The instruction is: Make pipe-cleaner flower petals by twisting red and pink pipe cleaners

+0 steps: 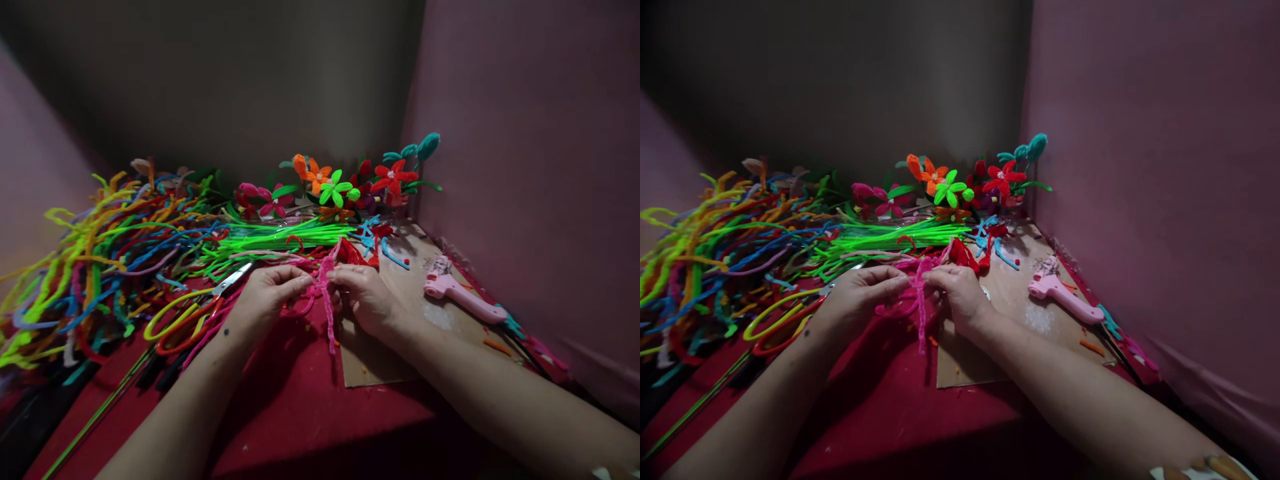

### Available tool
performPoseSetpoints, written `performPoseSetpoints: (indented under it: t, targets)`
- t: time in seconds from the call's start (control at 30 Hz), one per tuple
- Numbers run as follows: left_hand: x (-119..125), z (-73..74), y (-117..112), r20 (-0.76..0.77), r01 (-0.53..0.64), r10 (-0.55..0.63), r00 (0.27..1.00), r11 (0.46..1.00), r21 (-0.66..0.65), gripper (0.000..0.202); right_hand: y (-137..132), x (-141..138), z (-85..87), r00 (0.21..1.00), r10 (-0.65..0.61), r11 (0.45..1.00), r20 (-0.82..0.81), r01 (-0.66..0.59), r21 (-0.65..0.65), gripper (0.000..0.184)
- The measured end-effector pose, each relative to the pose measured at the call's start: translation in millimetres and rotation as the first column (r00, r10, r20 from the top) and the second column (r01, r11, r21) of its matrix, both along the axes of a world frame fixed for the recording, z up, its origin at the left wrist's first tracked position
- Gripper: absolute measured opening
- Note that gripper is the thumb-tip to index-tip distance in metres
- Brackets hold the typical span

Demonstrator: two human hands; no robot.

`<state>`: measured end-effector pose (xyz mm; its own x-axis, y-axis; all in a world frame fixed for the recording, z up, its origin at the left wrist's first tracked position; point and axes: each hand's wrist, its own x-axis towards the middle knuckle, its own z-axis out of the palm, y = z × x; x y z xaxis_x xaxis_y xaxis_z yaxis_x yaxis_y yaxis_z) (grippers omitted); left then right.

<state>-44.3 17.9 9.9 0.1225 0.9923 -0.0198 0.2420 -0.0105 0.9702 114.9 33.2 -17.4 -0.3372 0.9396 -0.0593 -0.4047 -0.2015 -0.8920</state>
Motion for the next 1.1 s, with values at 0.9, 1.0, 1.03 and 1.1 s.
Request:
performPoseSetpoints:
  t: [0.9, 1.0, 1.03, 1.1]
  targets:
    - [24, -11.9, -19, -0.6, 0.197, 0.525, 0.604, 0.631, 0.75, 0.02, -3, -6, -2.4, 0.959, -0.121, 0.986, 0.258, 0.085, 0.145, 0.013]
    - [32, -15.5, -25, -0.62, 0.352, 0.607, 0.497, 0.513, 0.783, 0.021, -4, -12, -8.7, 0.984, -0.147, 0.988, 0.1, 0.141, 0.063, 0.014]
    - [34, -16.9, -26, -0.624, 0.387, 0.62, 0.476, 0.489, 0.781, 0.022, -4, -13, -10.2, 0.989, -0.144, 0.989, 0.043, 0.143, 0.03, 0.015]
    - [37, -18.9, -28, -0.641, 0.461, 0.628, 0.441, 0.454, 0.762, 0.022, -4, -15, -11.2, 0.989, -0.138, 0.99, -0.053, 0.137, -0.033, 0.021]
